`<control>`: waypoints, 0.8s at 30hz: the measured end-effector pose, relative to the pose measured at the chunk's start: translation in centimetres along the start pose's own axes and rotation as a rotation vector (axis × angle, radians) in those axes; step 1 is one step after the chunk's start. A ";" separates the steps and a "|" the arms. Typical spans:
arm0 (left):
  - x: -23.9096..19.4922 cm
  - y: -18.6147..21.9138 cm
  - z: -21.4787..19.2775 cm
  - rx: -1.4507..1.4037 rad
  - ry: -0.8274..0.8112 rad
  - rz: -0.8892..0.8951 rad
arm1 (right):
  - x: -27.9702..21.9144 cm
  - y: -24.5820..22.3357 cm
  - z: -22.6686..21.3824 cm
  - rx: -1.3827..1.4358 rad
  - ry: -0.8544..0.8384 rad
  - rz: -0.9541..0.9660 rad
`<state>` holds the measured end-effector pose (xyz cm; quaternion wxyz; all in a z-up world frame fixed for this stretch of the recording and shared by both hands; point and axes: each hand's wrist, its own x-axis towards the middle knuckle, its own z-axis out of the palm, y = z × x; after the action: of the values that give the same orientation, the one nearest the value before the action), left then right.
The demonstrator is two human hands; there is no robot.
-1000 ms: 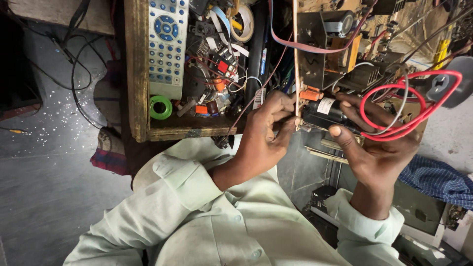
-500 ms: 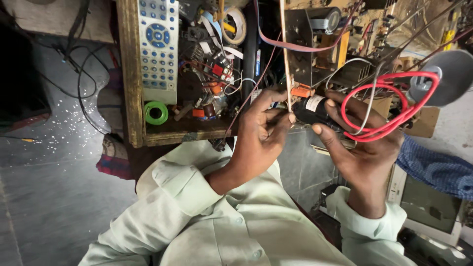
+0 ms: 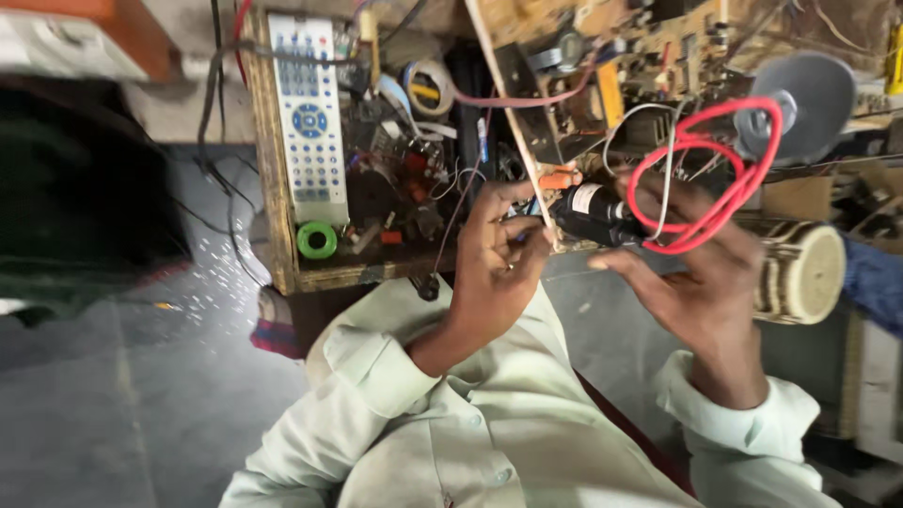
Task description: The person handles a small black electronic module with attached wires, then flips a green circuit board and uses a soldering iron to apply solder to several points on the board. The work is performed at a cluttered bench with tools and components visible.
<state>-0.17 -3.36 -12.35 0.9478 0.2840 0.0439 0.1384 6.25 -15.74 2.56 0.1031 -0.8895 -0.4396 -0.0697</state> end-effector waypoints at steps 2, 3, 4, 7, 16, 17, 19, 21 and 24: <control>-0.5 0.3 0.1 0.075 -0.050 0.041 | -1.3 2.3 -0.5 0.028 0.223 -0.045; -0.6 0.4 0.3 0.113 -0.075 0.060 | -2.1 3.4 -0.8 0.041 0.334 -0.065; -0.7 0.6 0.5 0.196 -0.043 0.040 | -2.7 4.6 -1.2 0.190 0.423 0.019; -0.2 0.8 1.0 0.420 -0.001 0.124 | -2.6 9.8 -3.0 -0.272 0.510 -0.062; -0.3 1.3 1.6 0.971 0.058 0.402 | -2.9 17.4 -0.2 0.134 0.338 -0.124; -0.5 1.9 1.7 1.120 0.048 0.504 | -3.3 17.8 -0.1 0.154 0.348 -0.121; -0.3 3.8 2.0 1.393 -0.060 0.678 | -3.9 18.4 -0.1 0.130 0.369 -0.148; 0.6 6.3 2.8 1.632 -0.265 0.817 | -3.7 18.6 -0.1 0.149 0.406 -0.202; 2.1 10.2 4.3 1.836 -0.613 1.242 | -3.5 19.2 -0.8 0.205 0.467 -0.272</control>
<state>0.09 3.16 -3.14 0.1227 0.8620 -0.2516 0.4225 19.38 -30.00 0.23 0.2806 -0.7671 -0.5241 -0.2412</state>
